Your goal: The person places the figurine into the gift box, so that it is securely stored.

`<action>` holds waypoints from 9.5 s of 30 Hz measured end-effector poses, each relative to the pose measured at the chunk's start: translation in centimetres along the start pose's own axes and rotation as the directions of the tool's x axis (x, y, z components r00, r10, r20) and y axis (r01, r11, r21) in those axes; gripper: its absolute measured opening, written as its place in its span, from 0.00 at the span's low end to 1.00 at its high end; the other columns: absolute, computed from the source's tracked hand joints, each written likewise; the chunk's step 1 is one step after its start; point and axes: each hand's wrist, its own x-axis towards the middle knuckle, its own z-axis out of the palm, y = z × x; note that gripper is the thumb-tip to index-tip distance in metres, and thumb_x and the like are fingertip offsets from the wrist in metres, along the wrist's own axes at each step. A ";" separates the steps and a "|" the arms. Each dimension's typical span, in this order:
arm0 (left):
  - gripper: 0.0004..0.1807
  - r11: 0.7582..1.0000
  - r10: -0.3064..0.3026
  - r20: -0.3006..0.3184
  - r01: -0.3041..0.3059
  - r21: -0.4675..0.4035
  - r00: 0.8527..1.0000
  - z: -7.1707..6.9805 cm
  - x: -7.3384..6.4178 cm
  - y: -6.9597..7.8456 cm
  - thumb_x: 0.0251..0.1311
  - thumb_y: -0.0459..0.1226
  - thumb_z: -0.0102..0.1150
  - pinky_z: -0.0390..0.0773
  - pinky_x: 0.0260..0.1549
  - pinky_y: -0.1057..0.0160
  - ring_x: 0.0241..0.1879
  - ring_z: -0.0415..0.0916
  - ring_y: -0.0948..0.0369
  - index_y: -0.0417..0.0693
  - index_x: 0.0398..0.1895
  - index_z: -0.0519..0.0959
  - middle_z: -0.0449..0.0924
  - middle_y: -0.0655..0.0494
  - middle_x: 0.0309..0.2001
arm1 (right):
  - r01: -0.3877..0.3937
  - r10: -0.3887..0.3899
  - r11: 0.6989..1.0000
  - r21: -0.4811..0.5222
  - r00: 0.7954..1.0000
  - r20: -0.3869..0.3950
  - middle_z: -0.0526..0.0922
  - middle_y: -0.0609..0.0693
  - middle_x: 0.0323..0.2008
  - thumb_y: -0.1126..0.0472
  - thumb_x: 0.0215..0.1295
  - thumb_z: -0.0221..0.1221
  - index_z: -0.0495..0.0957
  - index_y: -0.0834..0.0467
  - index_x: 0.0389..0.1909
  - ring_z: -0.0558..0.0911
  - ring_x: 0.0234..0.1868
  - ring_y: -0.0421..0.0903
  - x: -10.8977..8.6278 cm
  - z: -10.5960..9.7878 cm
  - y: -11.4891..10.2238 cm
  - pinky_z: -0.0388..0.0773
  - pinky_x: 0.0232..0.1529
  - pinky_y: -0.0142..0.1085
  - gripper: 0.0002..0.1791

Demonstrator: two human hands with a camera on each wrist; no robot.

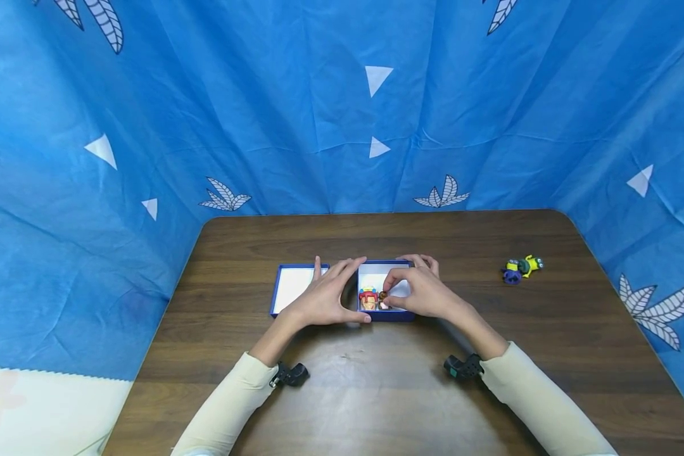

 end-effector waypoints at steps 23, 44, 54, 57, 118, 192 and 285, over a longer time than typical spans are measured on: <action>0.69 1.000 -0.011 0.009 0.011 0.009 1.000 0.1 0.0 -0.1 0.49 0.73 0.74 0.31 0.79 0.20 0.85 0.59 0.46 0.66 0.89 0.48 0.61 0.50 0.84 | 0.100 -0.079 0.988 0.117 0.982 -0.170 0.82 0.54 0.70 0.50 0.63 0.78 0.82 0.49 0.66 0.71 0.79 0.63 -1.8 -1.7 2.7 0.59 0.78 0.75 0.31; 0.69 1.000 -0.002 0.007 0.002 0.010 1.000 -0.2 -0.1 0.1 0.50 0.72 0.74 0.31 0.79 0.19 0.85 0.59 0.47 0.64 0.89 0.48 0.61 0.52 0.84 | -0.008 0.054 0.988 0.155 0.954 -0.296 0.82 0.56 0.68 0.54 0.68 0.75 0.76 0.52 0.71 0.76 0.72 0.62 -6.8 -6.0 8.5 0.68 0.71 0.72 0.33; 0.69 1.000 -0.004 0.007 0.004 -0.006 1.000 0.2 -0.1 0.3 0.49 0.71 0.76 0.29 0.80 0.20 0.85 0.58 0.46 0.66 0.89 0.47 0.60 0.51 0.85 | -0.060 0.107 0.988 0.141 0.928 -0.356 0.84 0.56 0.65 0.57 0.68 0.75 0.78 0.55 0.70 0.75 0.68 0.56 -9.1 -7.6 11.1 0.69 0.68 0.62 0.31; 0.69 1.000 -0.006 0.012 0.006 -0.007 1.000 0.3 -0.1 0.3 0.49 0.72 0.75 0.29 0.80 0.21 0.86 0.58 0.46 0.66 0.89 0.47 0.60 0.51 0.85 | -0.062 0.105 0.990 0.124 0.918 -0.383 0.85 0.57 0.64 0.58 0.67 0.75 0.78 0.55 0.69 0.75 0.66 0.54 -9.7 -8.0 11.9 0.68 0.64 0.56 0.30; 0.70 1.000 0.001 -0.007 -0.001 0.025 1.000 0.3 0.0 -0.2 0.48 0.75 0.73 0.32 0.79 0.19 0.86 0.58 0.49 0.69 0.89 0.46 0.60 0.54 0.85 | -0.208 0.190 0.978 -0.021 0.925 -0.329 0.71 0.73 0.70 0.54 0.59 0.79 0.85 0.60 0.60 0.50 0.76 0.85 -11.8 -11.3 19.2 0.35 0.62 0.86 0.29; 0.69 1.000 0.005 -0.018 -0.005 0.006 1.000 0.2 0.0 -0.1 0.49 0.74 0.73 0.32 0.79 0.20 0.85 0.61 0.50 0.67 0.89 0.47 0.61 0.55 0.84 | -0.163 0.179 0.983 0.082 0.951 -0.251 0.79 0.66 0.69 0.47 0.64 0.76 0.82 0.55 0.64 0.64 0.73 0.74 -9.3 -9.8 11.9 0.44 0.68 0.85 0.31; 0.69 1.000 -0.007 -0.002 0.007 -0.014 1.000 0.2 0.2 -0.1 0.50 0.73 0.73 0.31 0.80 0.20 0.85 0.60 0.49 0.66 0.89 0.47 0.60 0.56 0.84 | 0.079 -0.075 0.996 0.046 0.994 -0.081 0.83 0.54 0.68 0.45 0.60 0.78 0.84 0.48 0.64 0.71 0.75 0.60 -1.1 -2.8 3.3 0.61 0.74 0.73 0.32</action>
